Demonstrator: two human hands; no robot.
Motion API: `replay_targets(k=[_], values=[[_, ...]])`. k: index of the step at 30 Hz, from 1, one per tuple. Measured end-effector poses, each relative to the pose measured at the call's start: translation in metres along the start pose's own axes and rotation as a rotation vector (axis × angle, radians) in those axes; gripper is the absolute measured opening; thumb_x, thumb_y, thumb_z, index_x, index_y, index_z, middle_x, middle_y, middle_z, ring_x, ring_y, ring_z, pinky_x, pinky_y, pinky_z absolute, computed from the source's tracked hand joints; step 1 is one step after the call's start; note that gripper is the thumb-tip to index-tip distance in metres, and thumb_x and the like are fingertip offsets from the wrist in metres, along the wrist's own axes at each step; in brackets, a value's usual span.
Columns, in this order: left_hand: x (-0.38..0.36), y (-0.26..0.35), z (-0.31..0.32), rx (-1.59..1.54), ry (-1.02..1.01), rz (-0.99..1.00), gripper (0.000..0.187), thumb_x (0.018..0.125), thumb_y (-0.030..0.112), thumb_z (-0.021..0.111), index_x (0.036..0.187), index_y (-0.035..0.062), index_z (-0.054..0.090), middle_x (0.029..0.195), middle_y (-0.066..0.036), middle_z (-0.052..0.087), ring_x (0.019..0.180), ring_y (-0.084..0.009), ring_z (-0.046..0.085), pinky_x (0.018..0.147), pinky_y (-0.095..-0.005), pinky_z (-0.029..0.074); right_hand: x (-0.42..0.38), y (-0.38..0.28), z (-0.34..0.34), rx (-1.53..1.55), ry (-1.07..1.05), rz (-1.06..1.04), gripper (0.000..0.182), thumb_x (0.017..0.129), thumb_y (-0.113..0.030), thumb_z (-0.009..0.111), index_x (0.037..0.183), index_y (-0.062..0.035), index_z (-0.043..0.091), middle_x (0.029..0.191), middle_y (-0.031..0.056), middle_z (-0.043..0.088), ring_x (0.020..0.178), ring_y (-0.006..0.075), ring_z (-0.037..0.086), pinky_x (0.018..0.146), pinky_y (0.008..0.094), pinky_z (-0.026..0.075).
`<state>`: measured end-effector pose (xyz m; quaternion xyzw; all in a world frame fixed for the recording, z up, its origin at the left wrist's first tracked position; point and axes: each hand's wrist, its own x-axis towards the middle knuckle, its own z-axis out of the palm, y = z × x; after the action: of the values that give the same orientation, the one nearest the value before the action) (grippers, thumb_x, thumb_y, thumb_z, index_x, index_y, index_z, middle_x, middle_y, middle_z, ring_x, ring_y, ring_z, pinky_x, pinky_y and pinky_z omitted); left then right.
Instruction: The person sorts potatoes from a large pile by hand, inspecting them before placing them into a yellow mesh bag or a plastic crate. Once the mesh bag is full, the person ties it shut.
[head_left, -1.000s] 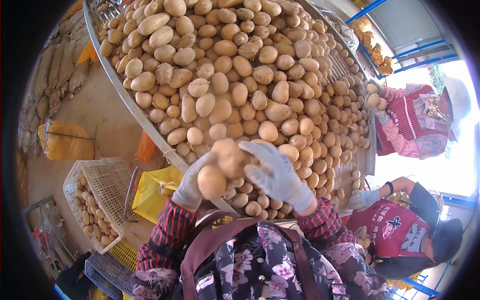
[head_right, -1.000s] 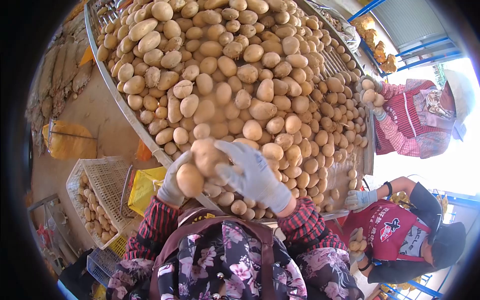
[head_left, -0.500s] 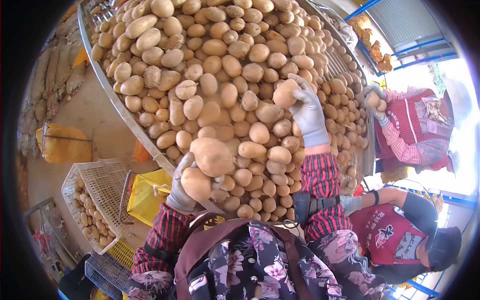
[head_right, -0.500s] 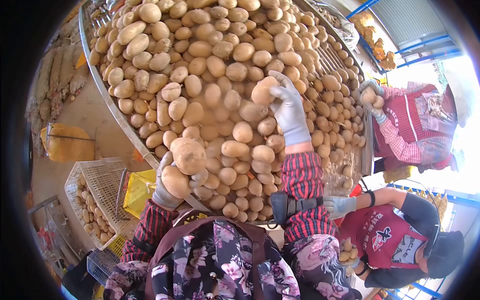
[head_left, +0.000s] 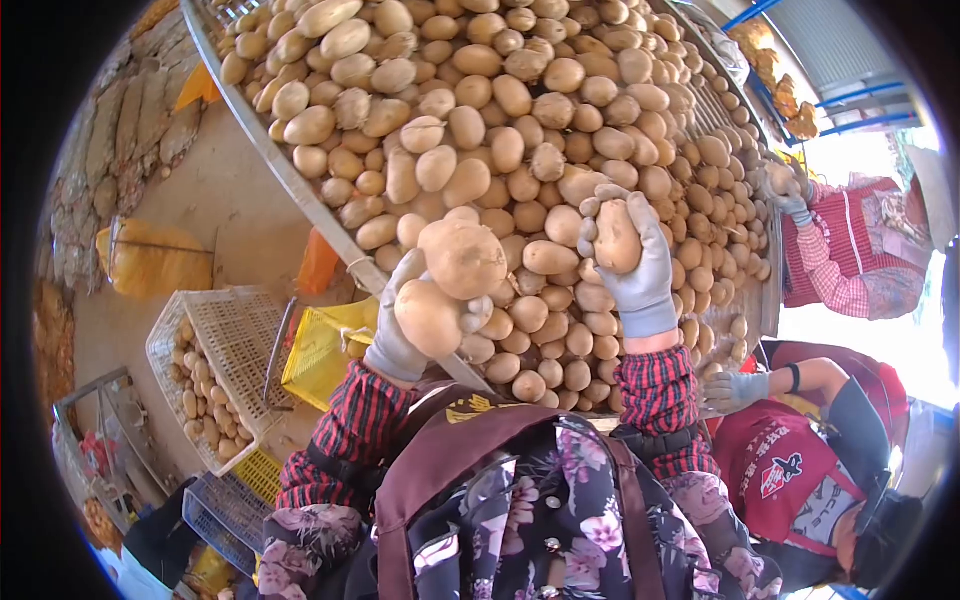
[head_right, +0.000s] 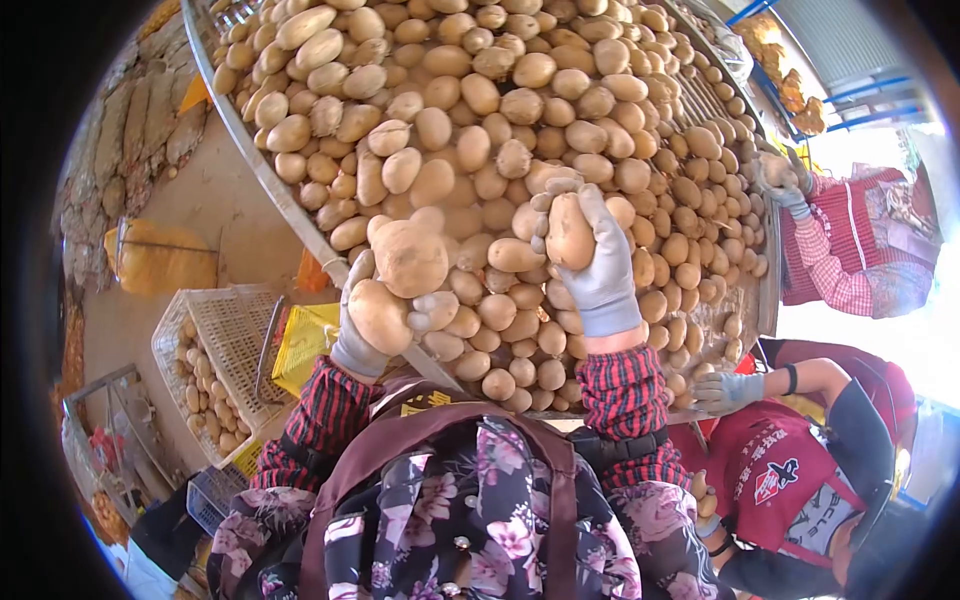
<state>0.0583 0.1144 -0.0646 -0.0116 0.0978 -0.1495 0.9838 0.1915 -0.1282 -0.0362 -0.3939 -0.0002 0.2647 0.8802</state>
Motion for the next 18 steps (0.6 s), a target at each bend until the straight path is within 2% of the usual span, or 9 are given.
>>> replay_targets(k=[1, 4, 5, 6, 10, 12, 14, 16, 18], values=[[-0.004, 0.001, 0.001, -0.007, 0.016, -0.016, 0.064, 0.101, 0.058, 0.038, 0.14, 0.0078, 0.047, 0.125, -0.013, 0.058, 0.087, -0.0279, 0.056, 0.061, -0.0377, 0.044, -0.003, 0.004, 0.005, -0.146, 0.027, -0.046, 0.039, 0.104, -0.034, 0.053, 0.125, -0.0005, 0.057, 0.107, 0.0141, 0.065, 0.085, 0.021, 0.065, 0.07, 0.0331, 0.058], [-0.016, 0.007, -0.013, 0.064, -0.053, 0.003, 0.065, 0.101, 0.057, 0.038, 0.141, 0.007, 0.047, 0.127, -0.014, 0.058, 0.09, -0.0285, 0.058, 0.064, -0.0376, 0.047, -0.006, 0.016, 0.024, -0.08, 0.115, 0.033, 0.047, 0.107, -0.04, 0.046, 0.127, 0.001, 0.056, 0.109, 0.0159, 0.065, 0.087, 0.0232, 0.066, 0.074, 0.0351, 0.059], [-0.02, 0.003, -0.013, 0.338, 0.277, 0.166, 0.067, 0.1, 0.058, 0.038, 0.14, 0.0064, 0.048, 0.124, -0.014, 0.059, 0.088, -0.0288, 0.058, 0.066, -0.0372, 0.049, -0.005, 0.022, 0.029, -0.042, 0.114, 0.114, 0.051, 0.107, -0.042, 0.043, 0.129, 0.0021, 0.055, 0.111, 0.0177, 0.066, 0.094, 0.025, 0.067, 0.077, 0.035, 0.061], [-0.03, 0.006, -0.016, 0.33, 0.281, 0.18, 0.067, 0.1, 0.058, 0.038, 0.14, 0.0064, 0.048, 0.124, -0.014, 0.059, 0.088, -0.0288, 0.058, 0.066, -0.0372, 0.049, -0.004, 0.027, 0.034, -0.005, 0.115, 0.193, 0.055, 0.108, -0.044, 0.04, 0.13, 0.0033, 0.055, 0.113, 0.0195, 0.068, 0.1, 0.0268, 0.069, 0.08, 0.0348, 0.062], [-0.083, 0.021, -0.047, -0.243, -0.044, 0.111, 0.061, 0.103, 0.049, 0.045, 0.143, 0.0029, 0.046, 0.136, -0.022, 0.055, 0.107, -0.0383, 0.063, 0.084, -0.0512, 0.059, -0.001, 0.055, 0.059, 0.166, -0.152, 0.446, 0.071, 0.104, -0.059, 0.037, 0.135, 0.0029, 0.052, 0.121, 0.0193, 0.063, 0.104, 0.031, 0.066, 0.094, 0.0451, 0.056], [-0.108, 0.02, -0.045, -0.152, 0.253, 0.362, 0.064, 0.099, 0.058, 0.044, 0.142, 0.0102, 0.05, 0.145, -0.017, 0.053, 0.13, -0.0349, 0.053, 0.099, -0.0548, 0.052, 0.0, 0.071, 0.076, 0.15, -0.168, 0.511, 0.073, 0.103, -0.062, 0.036, 0.137, 0.0018, 0.051, 0.124, 0.0194, 0.062, 0.106, 0.0311, 0.065, 0.095, 0.0453, 0.055], [-0.122, 0.013, -0.055, -0.042, 0.282, 0.466, 0.064, 0.1, 0.058, 0.045, 0.143, 0.0117, 0.05, 0.146, -0.016, 0.053, 0.137, -0.0363, 0.048, 0.112, -0.058, 0.04, 0.004, 0.09, 0.089, 0.162, -0.251, 0.6, 0.074, 0.104, -0.06, 0.034, 0.141, 0.002, 0.047, 0.13, 0.0206, 0.06, 0.11, 0.0331, 0.064, 0.095, 0.0482, 0.054], [-0.139, 0.01, -0.062, -0.216, 0.097, 0.505, 0.06, 0.101, 0.052, 0.044, 0.145, 0.0109, 0.046, 0.145, -0.017, 0.051, 0.137, -0.0391, 0.045, 0.117, -0.0614, 0.03, 0.004, 0.106, 0.104, 0.184, -0.295, 0.681, 0.069, 0.105, -0.056, 0.037, 0.141, 0.0022, 0.047, 0.131, 0.0207, 0.058, 0.109, 0.0324, 0.065, 0.093, 0.0453, 0.056], [-0.144, 0.009, -0.07, -0.221, 0.048, 0.576, 0.063, 0.1, 0.053, 0.046, 0.146, 0.0105, 0.046, 0.146, -0.017, 0.051, 0.135, -0.0382, 0.047, 0.115, -0.0599, 0.034, 0.007, 0.121, 0.107, 0.049, -0.318, 0.669, 0.063, 0.106, -0.05, 0.041, 0.14, 0.0027, 0.048, 0.13, 0.0205, 0.059, 0.109, 0.0315, 0.065, 0.09, 0.0419, 0.057]])
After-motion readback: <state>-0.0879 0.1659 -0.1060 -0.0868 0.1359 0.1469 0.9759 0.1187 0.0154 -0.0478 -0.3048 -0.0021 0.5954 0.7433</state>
